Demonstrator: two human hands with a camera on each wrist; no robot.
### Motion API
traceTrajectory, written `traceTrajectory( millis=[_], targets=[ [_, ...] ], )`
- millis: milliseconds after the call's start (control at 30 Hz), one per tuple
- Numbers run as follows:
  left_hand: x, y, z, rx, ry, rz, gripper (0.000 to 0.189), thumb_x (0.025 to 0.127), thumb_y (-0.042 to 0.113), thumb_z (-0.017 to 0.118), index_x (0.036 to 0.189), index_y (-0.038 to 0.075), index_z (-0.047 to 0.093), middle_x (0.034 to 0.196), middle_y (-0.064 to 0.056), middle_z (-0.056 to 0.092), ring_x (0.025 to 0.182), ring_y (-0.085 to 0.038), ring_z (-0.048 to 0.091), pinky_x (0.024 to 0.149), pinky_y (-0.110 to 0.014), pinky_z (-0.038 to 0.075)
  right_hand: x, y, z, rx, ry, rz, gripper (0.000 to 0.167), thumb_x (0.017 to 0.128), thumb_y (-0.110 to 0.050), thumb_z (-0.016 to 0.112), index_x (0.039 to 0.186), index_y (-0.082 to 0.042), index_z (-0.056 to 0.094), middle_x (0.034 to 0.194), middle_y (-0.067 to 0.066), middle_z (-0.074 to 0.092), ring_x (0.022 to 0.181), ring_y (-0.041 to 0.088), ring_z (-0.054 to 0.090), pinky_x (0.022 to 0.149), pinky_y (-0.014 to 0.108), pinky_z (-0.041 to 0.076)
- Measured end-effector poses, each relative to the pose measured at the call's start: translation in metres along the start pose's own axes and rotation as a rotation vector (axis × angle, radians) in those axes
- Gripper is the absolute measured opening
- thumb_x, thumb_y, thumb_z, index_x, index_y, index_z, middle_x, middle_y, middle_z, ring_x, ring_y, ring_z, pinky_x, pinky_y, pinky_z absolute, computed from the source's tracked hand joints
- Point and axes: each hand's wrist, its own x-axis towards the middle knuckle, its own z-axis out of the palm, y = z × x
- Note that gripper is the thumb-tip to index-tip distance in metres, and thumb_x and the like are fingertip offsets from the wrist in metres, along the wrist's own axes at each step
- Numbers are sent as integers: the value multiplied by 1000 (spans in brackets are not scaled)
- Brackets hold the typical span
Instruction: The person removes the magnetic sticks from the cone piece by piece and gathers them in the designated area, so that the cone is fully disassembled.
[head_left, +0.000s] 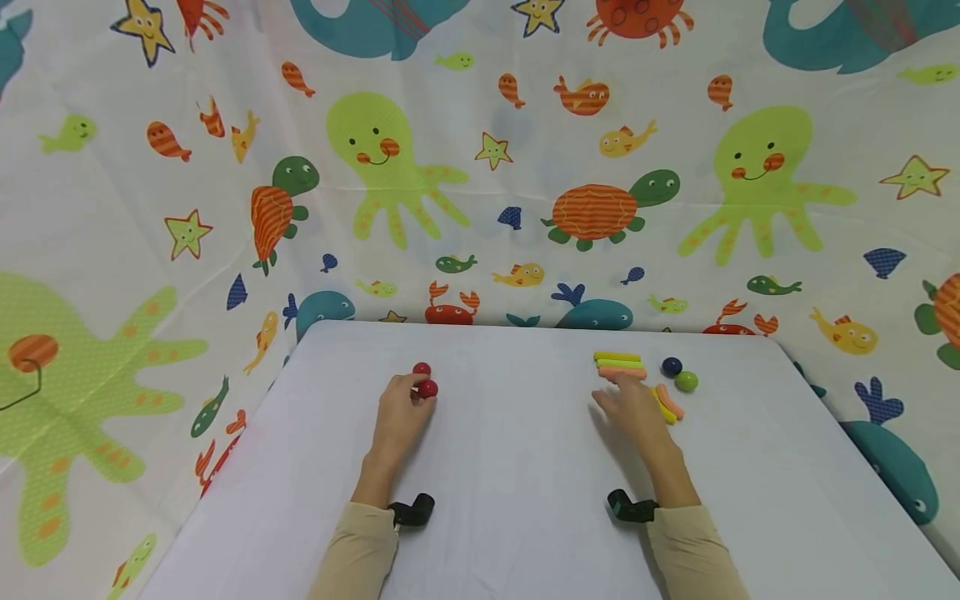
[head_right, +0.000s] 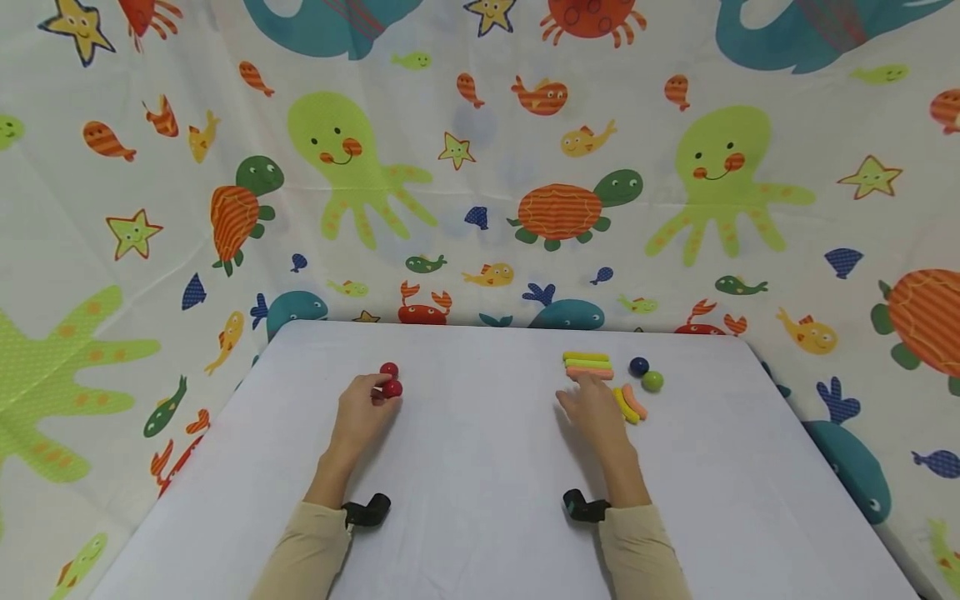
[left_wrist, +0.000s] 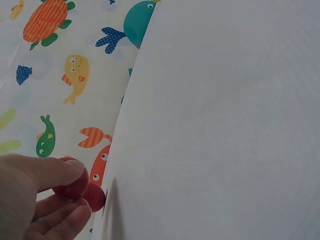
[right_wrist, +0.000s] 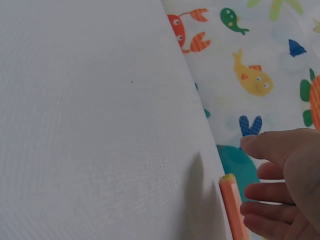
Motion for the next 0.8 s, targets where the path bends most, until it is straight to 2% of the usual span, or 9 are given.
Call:
traceTrajectory(
  millis=[67,300,533,800],
  targets=[
    [1,-3,-1,-1,17,-3,39,87,7,74,125,1,66,114,-18,63,99,-28,63,86,-42,59,0,-2,4,-11,-35,-10,57,99,-34,61,142,1,49,144,25,52,129,41,52,108,57,43],
    [2,-10,-2,7,34,3,40,87,7,74,125,-2,65,113,-20,64,99,-30,66,86,-43,58,-1,-8,14,-56,-79,-84,63,96,-39,65,142,0,50,145,25,53,135,42,49,111,58,40],
    [0,-13,-1,28,41,24,41,86,6,75,124,-3,66,109,-21,65,97,-30,66,83,-43,57,-3,-12,17,-78,-113,-66,65,95,-41,66,144,-1,49,147,23,52,138,41,46,111,58,39],
    [-1,-16,1,32,44,27,41,85,5,76,124,-4,66,109,-21,66,95,-30,65,81,-42,57,-4,-13,18,-102,-110,-77,65,95,-41,67,143,-1,50,147,23,51,139,41,46,113,57,38]
  ],
)
